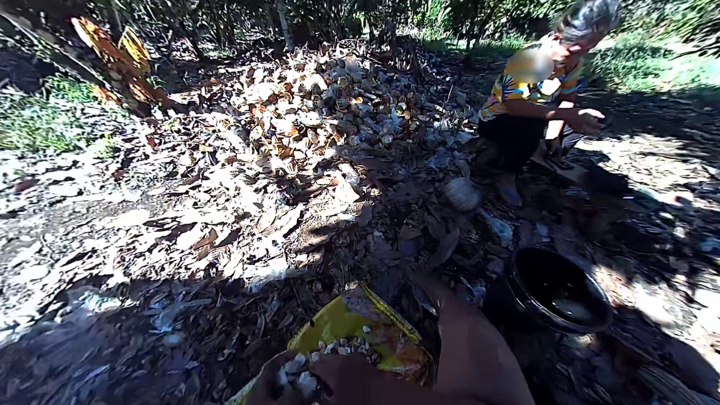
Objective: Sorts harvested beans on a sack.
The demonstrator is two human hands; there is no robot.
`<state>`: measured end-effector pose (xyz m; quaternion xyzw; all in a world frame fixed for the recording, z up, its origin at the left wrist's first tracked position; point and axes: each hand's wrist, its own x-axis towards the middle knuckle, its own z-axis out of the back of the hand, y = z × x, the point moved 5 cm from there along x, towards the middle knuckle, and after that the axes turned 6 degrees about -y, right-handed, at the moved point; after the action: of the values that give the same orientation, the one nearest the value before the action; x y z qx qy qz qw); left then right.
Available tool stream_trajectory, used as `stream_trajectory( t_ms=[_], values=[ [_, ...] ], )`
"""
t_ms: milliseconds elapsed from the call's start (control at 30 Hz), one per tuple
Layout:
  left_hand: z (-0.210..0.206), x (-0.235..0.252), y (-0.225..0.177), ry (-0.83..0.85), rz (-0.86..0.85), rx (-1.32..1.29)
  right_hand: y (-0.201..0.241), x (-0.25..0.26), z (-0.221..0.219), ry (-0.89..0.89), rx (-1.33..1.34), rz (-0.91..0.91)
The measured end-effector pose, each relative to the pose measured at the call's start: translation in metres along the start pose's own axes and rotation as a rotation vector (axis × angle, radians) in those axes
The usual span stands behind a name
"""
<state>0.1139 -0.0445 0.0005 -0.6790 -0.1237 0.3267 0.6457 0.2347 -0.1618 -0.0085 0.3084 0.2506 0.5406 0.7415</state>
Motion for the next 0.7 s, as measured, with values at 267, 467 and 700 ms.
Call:
stream_trajectory(
  t_ms=[267,467,700],
  values=[
    [0.007,-0.008,0.006,-0.003,0.171,-0.156,0.002,0.002,0.003,0.063,-0.031,-0.038],
    [0.003,-0.011,0.009,0.049,0.164,-0.124,0.001,-0.004,0.001,-0.017,0.047,0.039],
    [0.004,-0.012,0.019,0.008,0.147,-0.002,-0.002,-0.003,0.003,-0.027,0.103,0.031]
  ],
)
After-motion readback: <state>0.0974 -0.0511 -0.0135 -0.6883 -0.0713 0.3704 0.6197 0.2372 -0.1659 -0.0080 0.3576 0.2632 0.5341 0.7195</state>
